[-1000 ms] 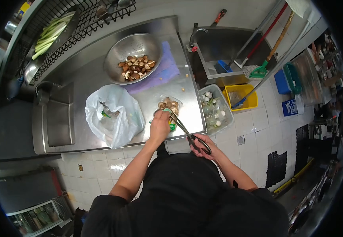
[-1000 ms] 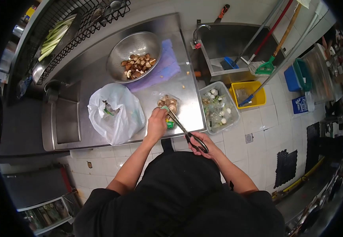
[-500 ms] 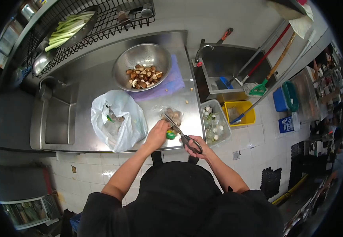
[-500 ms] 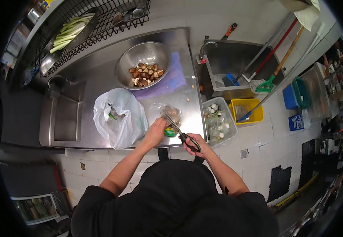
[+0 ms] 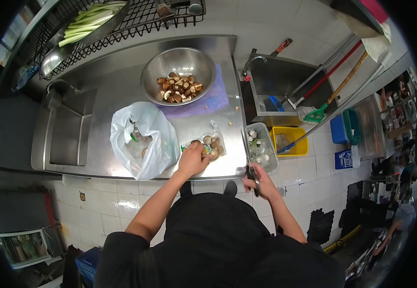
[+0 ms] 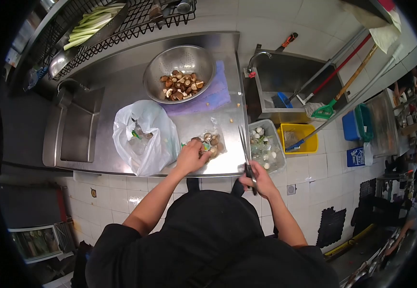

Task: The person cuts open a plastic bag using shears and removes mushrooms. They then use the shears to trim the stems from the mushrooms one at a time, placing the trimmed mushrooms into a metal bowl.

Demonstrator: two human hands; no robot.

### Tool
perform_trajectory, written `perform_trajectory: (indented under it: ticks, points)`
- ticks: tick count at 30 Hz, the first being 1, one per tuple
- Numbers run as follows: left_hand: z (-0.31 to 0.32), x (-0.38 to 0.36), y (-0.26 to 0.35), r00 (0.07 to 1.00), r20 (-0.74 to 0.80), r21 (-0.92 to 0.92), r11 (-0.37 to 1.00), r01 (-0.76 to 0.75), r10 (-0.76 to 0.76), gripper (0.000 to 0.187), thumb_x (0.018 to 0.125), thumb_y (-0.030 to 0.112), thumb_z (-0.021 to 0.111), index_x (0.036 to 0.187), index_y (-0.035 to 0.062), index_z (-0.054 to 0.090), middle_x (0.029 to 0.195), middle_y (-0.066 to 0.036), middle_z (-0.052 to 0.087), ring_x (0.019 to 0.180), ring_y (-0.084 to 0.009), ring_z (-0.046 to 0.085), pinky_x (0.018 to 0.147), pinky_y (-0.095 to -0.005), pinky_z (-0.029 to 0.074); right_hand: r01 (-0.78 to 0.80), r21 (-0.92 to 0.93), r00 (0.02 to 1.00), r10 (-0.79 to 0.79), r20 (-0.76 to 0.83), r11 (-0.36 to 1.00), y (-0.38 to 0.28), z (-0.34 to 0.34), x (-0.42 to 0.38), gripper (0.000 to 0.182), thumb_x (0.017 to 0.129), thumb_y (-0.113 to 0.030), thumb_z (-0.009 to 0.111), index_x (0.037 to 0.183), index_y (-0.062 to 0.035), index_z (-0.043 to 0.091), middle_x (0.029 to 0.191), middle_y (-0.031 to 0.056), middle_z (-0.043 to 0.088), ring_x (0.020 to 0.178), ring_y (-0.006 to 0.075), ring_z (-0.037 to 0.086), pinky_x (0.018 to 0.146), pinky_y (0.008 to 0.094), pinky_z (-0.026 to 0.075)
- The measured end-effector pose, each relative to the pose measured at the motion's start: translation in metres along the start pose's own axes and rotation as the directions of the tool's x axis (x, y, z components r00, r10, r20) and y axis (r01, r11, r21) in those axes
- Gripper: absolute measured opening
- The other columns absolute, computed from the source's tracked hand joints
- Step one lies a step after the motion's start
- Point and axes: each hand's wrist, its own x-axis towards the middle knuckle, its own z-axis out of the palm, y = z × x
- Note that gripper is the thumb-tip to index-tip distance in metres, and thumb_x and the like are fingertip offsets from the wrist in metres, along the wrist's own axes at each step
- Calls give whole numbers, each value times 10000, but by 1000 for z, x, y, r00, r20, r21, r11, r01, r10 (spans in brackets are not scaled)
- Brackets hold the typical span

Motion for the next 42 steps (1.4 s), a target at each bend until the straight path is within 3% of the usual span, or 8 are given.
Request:
perform_trajectory:
  ticks: [3,6,11,17,26,32,38,42]
  points:
    - [18,9,-5,1000,-8,25,999,29,-29,144,873,140,620,874,2,580,937,-181,622,934,-368,610,826,-477,483,74,-695,932,-298,-207,715,4,33,59,569,784,-49,815,1252,-34,492,849,66,613,732,145,615,664,283,510]
    - [24,16,-5,999,-8,-53,998,33,-33,139,876,125,604,868,-10,569,928,-205,629,908,-393,617,814,-495,494,282,-590,826,-504,-251,757,16,68,118,512,776,-54,795,1225,-64,548,874,98,672,808,191,653,750,323,523]
    - [16,8,-1,988,-152,-151,988,12,-35,133,871,99,583,839,-19,533,829,-230,582,794,-455,589,728,-523,480,197,-785,847,-505,-166,588,12,83,148,497,732,-47,725,1199,-49,553,1040,196,665,901,351,678,810,404,536]
    - [11,5,-10,988,-156,-212,976,-44,11,123,876,81,577,903,-24,519,857,-233,587,810,-450,607,734,-518,499,102,-656,931,-304,-202,748,12,82,153,493,721,-114,739,1172,-30,558,1056,213,669,917,394,673,801,444,542]
    - [3,19,-19,969,-241,112,990,83,-54,101,795,70,621,842,2,563,844,-191,615,822,-377,637,740,-481,531,26,-898,826,-515,-228,440,-2,79,161,629,736,-157,749,1283,-96,444,906,205,682,866,433,661,752,530,516]
    - [-20,26,-56,957,-281,188,975,120,-63,92,768,56,628,816,3,570,850,-193,607,794,-397,632,710,-497,524,-111,-773,842,-354,-406,624,-3,50,136,487,749,-92,742,1180,-96,514,930,234,703,890,450,677,786,504,529]
    - [-33,32,-67,965,-260,229,969,95,-33,91,782,75,629,823,8,583,854,-180,632,811,-371,652,701,-482,538,98,-568,740,-442,-508,817,38,30,126,315,785,48,660,1067,-1,529,801,113,679,704,210,675,639,344,525]
    - [-43,41,-67,933,-349,1,995,101,-94,172,785,67,666,767,1,508,760,-191,587,716,-387,602,636,-476,470,83,114,855,-12,-519,990,20,39,97,304,778,-28,774,957,-34,528,784,56,647,639,157,612,592,316,481]
